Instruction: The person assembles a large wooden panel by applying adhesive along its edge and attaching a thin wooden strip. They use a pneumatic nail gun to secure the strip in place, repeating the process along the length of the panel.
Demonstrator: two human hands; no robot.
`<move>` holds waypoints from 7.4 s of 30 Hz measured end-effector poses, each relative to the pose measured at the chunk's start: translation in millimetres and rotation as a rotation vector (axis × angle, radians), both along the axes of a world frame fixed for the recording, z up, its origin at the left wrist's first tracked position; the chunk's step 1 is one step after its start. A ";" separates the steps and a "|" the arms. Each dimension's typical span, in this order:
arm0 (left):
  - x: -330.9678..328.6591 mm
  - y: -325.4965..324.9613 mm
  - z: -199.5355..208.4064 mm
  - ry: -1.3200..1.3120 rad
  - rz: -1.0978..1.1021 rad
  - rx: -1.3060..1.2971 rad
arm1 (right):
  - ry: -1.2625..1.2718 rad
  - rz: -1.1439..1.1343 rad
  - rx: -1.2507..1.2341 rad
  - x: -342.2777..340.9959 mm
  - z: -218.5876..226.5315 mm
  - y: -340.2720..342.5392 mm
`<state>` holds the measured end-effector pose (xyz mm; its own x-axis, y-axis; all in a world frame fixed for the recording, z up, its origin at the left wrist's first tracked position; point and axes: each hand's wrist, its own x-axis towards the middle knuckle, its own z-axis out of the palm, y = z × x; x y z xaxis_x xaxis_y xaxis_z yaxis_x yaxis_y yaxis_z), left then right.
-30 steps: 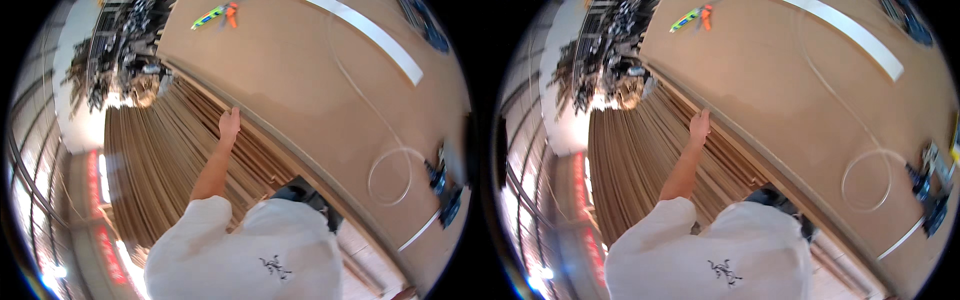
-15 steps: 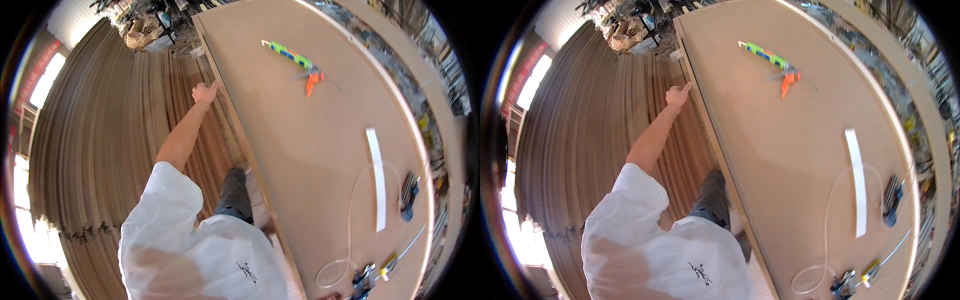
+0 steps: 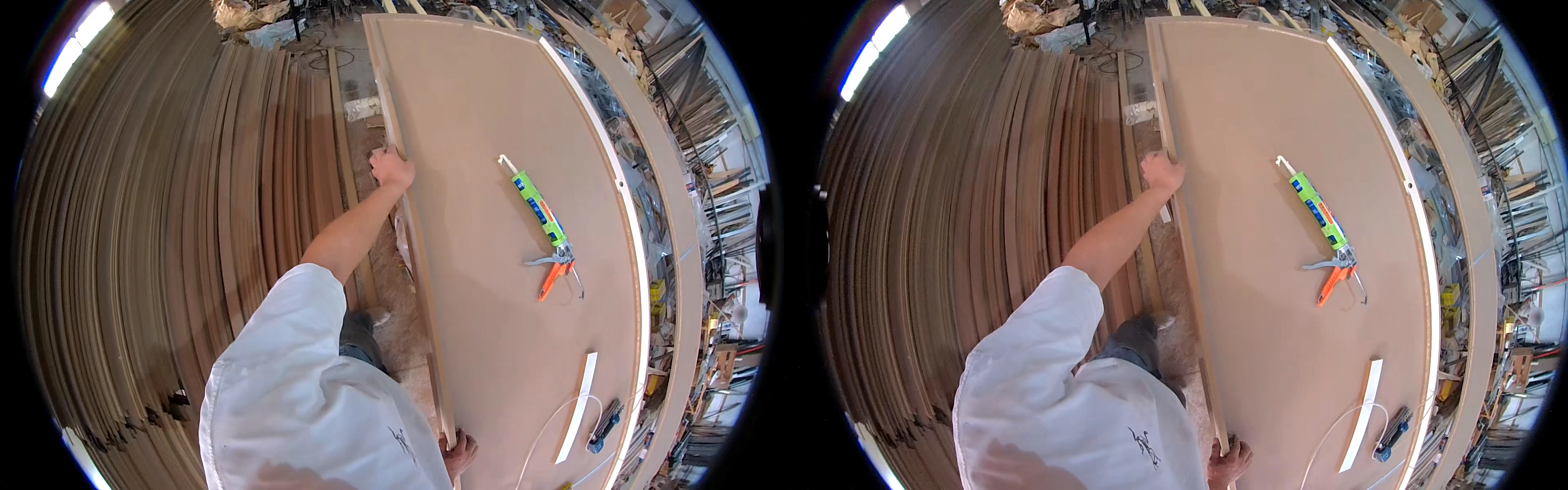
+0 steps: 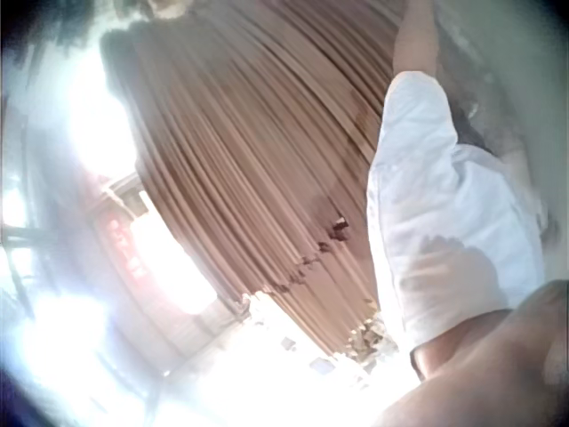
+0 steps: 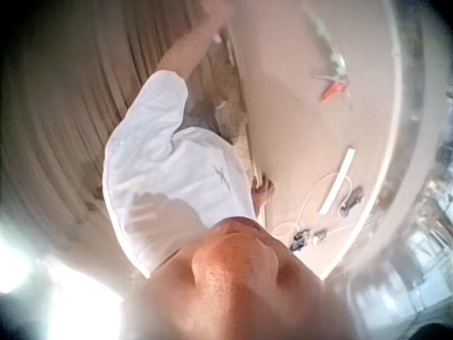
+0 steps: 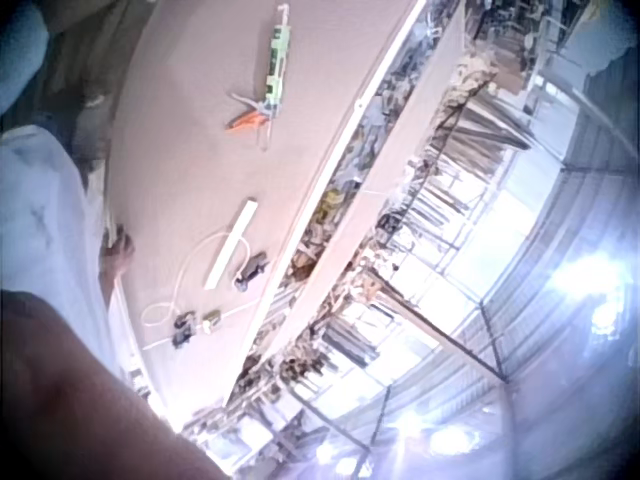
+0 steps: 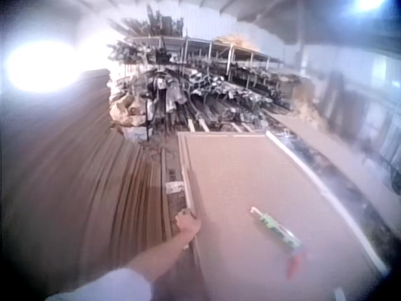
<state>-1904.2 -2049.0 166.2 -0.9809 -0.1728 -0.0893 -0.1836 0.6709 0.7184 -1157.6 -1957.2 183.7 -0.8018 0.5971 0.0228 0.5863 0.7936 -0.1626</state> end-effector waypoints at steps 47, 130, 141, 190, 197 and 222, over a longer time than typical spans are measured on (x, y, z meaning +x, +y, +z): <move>-10.7 -1.3 -22.4 0.339 -0.046 -0.205 | -0.148 -0.127 -0.234 -18.8 7.3 -9.5; 841.3 88.9 48.2 0.543 -2.383 0.318 | 1.120 -1.674 -0.465 404.0 -4.2 -103.8; 876.1 74.8 10.4 0.713 -1.932 0.140 | 1.300 -1.950 -0.256 748.4 -9.2 -49.5; 1276.9 259.9 47.5 0.766 -1.405 -0.308 | 1.183 -1.604 -0.586 1009.1 6.9 -84.2; 1178.5 290.8 40.4 0.803 -1.661 -0.557 | 1.121 -1.677 -0.564 958.5 27.0 -88.5; 1370.3 155.9 213.3 0.448 -2.604 1.014 | 2.803 -1.116 -0.311 811.8 123.7 -73.7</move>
<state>-533.9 -1893.1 379.5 0.6732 0.3592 0.6464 -0.0355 -0.8574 0.5134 -345.8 -2030.9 307.4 0.6954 0.5913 -0.4084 -0.7173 0.5372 -0.4437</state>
